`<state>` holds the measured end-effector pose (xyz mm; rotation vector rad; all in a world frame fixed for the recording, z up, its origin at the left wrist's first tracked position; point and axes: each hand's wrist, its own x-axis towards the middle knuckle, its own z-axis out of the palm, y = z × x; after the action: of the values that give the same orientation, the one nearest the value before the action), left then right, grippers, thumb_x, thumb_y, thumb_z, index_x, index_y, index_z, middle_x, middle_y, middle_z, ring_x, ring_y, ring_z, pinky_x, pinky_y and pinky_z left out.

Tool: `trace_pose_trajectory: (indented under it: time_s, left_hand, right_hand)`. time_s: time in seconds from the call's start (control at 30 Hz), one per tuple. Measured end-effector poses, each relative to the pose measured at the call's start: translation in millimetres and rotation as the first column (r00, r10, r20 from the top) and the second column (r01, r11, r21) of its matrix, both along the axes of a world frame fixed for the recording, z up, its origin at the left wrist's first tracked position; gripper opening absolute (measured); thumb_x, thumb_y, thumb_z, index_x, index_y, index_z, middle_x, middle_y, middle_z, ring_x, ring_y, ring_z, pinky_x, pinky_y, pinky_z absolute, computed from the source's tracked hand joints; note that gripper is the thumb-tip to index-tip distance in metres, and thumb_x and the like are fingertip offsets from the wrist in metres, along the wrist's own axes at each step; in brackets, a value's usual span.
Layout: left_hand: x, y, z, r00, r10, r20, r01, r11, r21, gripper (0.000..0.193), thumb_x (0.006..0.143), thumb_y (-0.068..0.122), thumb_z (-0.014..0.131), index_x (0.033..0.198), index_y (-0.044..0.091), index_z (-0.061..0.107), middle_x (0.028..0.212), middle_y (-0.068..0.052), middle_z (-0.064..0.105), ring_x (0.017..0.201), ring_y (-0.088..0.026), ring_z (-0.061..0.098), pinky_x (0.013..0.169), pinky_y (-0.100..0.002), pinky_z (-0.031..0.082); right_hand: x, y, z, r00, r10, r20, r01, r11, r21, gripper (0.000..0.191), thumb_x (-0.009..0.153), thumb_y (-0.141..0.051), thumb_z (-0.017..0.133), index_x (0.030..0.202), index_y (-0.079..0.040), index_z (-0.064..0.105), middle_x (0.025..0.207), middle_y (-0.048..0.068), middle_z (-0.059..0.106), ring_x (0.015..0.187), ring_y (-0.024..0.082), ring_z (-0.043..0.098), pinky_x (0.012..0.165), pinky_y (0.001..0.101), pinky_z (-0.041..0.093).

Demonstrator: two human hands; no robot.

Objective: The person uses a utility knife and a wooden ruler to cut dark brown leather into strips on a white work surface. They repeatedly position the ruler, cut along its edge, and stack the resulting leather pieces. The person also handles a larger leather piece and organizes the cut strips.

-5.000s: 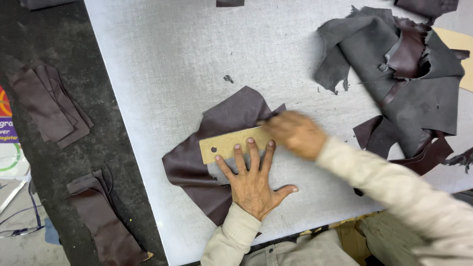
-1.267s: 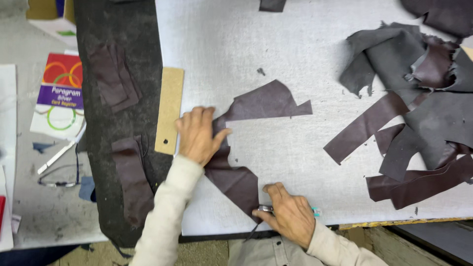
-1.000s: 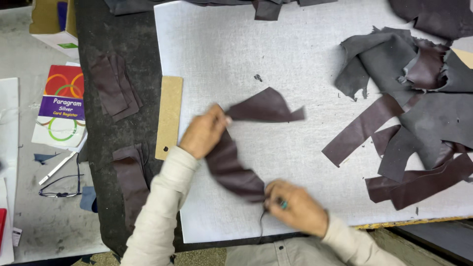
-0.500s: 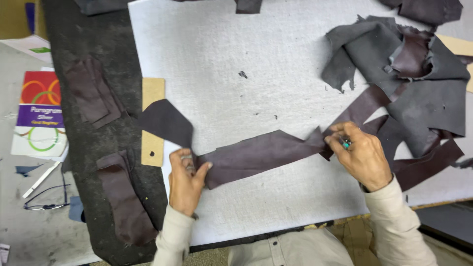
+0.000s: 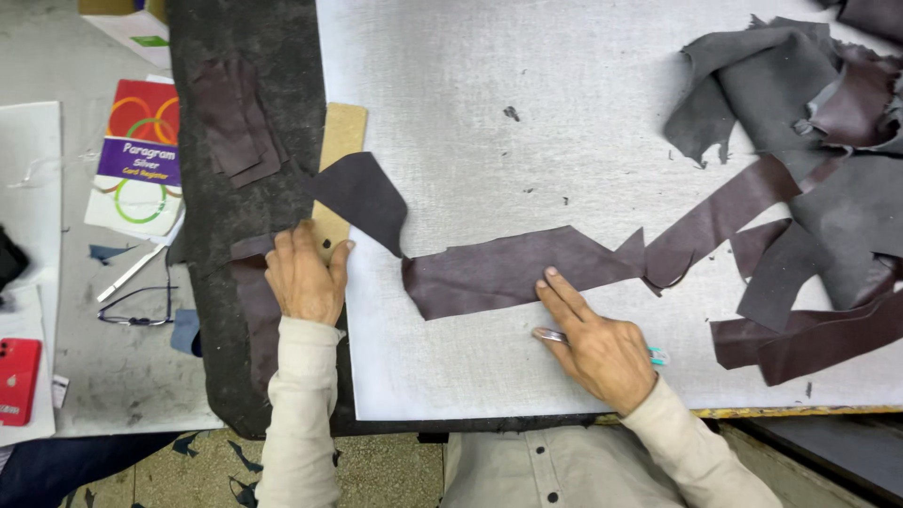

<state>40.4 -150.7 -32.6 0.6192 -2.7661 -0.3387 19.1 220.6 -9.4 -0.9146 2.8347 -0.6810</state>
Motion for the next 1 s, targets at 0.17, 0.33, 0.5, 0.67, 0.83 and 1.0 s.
trace_pose_trajectory:
  time_s: [0.17, 0.33, 0.5, 0.67, 0.83, 1.0]
  left_hand:
    - [-4.0, -27.1, -1.0, 0.966, 0.153, 0.207, -0.240, 0.824, 0.513, 0.063, 0.081, 0.033, 0.080, 0.131, 0.003, 0.056, 0.105, -0.020, 0.070, 0.100, -0.036, 0.069, 0.096, -0.047, 0.053]
    - [8.5, -31.6, -4.7, 0.992, 0.098, 0.079, -0.114, 0.966, 0.232, 0.057, 0.077, 0.023, 0.090, 0.119, -0.002, 0.062, 0.117, -0.025, 0.060, 0.107, -0.039, 0.060, 0.097, -0.049, 0.049]
    - [-1.5, -39.7, 0.9, 0.999, 0.034, 0.034, -0.039, 0.985, 0.167, 0.079, 0.069, 0.022, 0.095, 0.129, -0.009, 0.054, 0.119, -0.031, 0.056, 0.107, -0.044, 0.057, 0.093, -0.050, 0.048]
    - [-11.1, -60.4, 4.5, 0.968, 0.100, 0.230, -0.183, 0.907, 0.379, 0.073, 0.067, 0.027, 0.093, 0.121, -0.004, 0.054, 0.095, -0.020, 0.073, 0.092, -0.031, 0.070, 0.090, -0.041, 0.055]
    - [1.8, -78.7, 6.7, 0.997, 0.077, 0.013, -0.076, 0.909, 0.411, 0.034, 0.080, 0.013, 0.087, 0.104, -0.002, 0.066, 0.093, -0.015, 0.070, 0.082, -0.024, 0.068, 0.074, -0.036, 0.056]
    - [22.9, -107.0, 75.9, 0.962, -0.035, -0.271, 0.035, 0.999, -0.004, 0.018, 0.100, -0.003, 0.083, 0.105, -0.003, 0.067, 0.094, -0.016, 0.071, 0.092, -0.025, 0.065, 0.085, -0.038, 0.053]
  right_hand:
    - [10.3, 13.0, 3.0, 0.994, -0.051, 0.092, 0.047, 0.998, 0.046, 0.066, 0.082, -0.035, 0.074, 0.142, -0.009, 0.060, 0.153, 0.007, 0.050, 0.047, 0.024, 0.069, 0.045, 0.0355, 0.057]
    - [19.5, 17.7, -8.3, 0.990, -0.079, 0.115, 0.081, 0.997, -0.012, 0.065, 0.081, -0.030, 0.076, 0.141, -0.007, 0.060, 0.154, 0.010, 0.050, 0.045, 0.019, 0.068, 0.045, 0.0318, 0.057]
    - [21.7, 22.9, -18.2, 0.995, -0.075, 0.067, 0.081, 0.993, -0.091, 0.059, 0.081, -0.030, 0.077, 0.133, -0.006, 0.062, 0.152, 0.011, 0.052, 0.047, 0.017, 0.068, 0.045, 0.0296, 0.057]
    - [23.9, 24.3, -20.2, 0.994, -0.087, 0.070, 0.091, 0.993, -0.068, 0.060, 0.081, -0.029, 0.077, 0.134, -0.006, 0.063, 0.151, 0.010, 0.053, 0.045, 0.017, 0.066, 0.044, 0.0296, 0.056]
    - [23.7, 26.4, -19.0, 0.994, -0.094, 0.064, 0.101, 0.989, -0.104, 0.057, 0.081, -0.030, 0.079, 0.132, -0.008, 0.065, 0.152, 0.008, 0.054, 0.046, 0.017, 0.066, 0.045, 0.0301, 0.055]
    - [23.0, 28.1, -14.7, 0.996, -0.087, 0.019, 0.089, 0.983, -0.161, 0.058, 0.081, -0.031, 0.079, 0.132, -0.007, 0.065, 0.150, 0.008, 0.055, 0.050, 0.017, 0.067, 0.048, 0.0306, 0.056]
